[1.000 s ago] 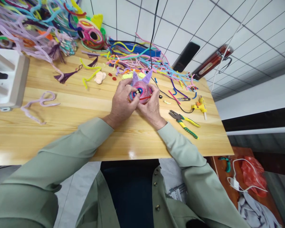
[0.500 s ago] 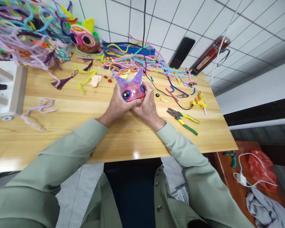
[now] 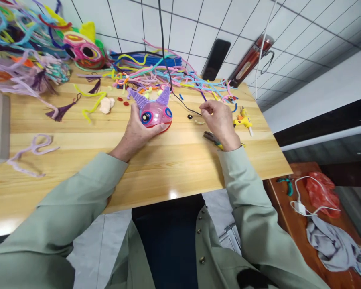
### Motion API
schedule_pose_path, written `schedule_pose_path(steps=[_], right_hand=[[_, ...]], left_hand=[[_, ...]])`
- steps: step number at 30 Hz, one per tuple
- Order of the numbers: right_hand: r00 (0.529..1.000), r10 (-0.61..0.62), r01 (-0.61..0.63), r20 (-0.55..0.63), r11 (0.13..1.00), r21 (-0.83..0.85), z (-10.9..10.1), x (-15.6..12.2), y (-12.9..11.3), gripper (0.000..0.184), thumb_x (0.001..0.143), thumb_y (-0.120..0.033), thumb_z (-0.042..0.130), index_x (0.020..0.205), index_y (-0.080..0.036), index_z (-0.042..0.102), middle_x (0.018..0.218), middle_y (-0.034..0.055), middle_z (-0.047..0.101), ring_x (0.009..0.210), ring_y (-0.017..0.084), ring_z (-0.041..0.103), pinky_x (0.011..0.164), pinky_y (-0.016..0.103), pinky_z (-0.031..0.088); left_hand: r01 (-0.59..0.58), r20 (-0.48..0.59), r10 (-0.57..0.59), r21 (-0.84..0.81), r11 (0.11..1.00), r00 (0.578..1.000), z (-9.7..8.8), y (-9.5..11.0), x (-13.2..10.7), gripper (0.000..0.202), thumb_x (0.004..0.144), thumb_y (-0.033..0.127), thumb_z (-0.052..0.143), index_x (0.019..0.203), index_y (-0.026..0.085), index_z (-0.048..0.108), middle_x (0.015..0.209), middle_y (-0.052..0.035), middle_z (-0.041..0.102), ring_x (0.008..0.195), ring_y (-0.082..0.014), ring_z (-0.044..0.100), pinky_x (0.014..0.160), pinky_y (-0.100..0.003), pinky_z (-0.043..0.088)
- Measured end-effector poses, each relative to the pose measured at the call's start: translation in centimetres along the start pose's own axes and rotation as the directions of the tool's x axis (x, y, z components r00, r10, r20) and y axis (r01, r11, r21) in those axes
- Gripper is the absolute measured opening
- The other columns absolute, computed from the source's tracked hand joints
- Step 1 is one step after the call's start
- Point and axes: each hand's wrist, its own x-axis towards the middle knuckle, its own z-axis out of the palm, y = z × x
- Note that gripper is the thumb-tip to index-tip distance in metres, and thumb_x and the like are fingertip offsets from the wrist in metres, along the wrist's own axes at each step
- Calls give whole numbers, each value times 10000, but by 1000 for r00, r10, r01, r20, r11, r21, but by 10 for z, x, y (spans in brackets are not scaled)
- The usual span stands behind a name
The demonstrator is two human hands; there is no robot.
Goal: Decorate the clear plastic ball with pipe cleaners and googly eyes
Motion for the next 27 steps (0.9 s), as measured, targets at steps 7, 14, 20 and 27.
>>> schedule_pose_path(steps=[7,14,20,27], right_hand=[[939,128,-4,321,933,-359,11,9,-42,433,1058,-157,546,1310,-171,899,1374,203,870,1328,414,787,1079,507,604],[928,118,28,354,923,-383,26,11,-37,450,1066,-169,534,1382,-103,847,1435,265,814,1388,435,730,1140,539,572],[947,64,10,314,974,-227,24,9,-33,357,1079,-193,547,1215,-116,868,1335,238,838,1287,384,741,1055,461,544],[914,13,-255,405,795,550,8,-16,-32,183,978,-320,691,847,-204,744,799,-9,693,765,163,585,782,316,442]], left_hand=[[71,66,-69,-27,997,995,-4,18,-2,833,685,496,1054,1256,269,491,1252,-51,635,1199,-303,706,1077,-489,648],[69,82,-61,-105,992,995,-4,22,0,931,690,590,1062,1364,232,530,1388,-123,682,1302,-343,723,1140,-492,641],[-9,83,27,-217,976,996,3,8,0,1193,741,644,1078,1653,263,409,1747,-189,532,1632,-366,579,1356,-485,520],[-225,-145,245,141,964,959,-15,24,-4,943,931,707,916,1632,230,503,1699,-166,572,1624,-382,547,1362,-617,470]])
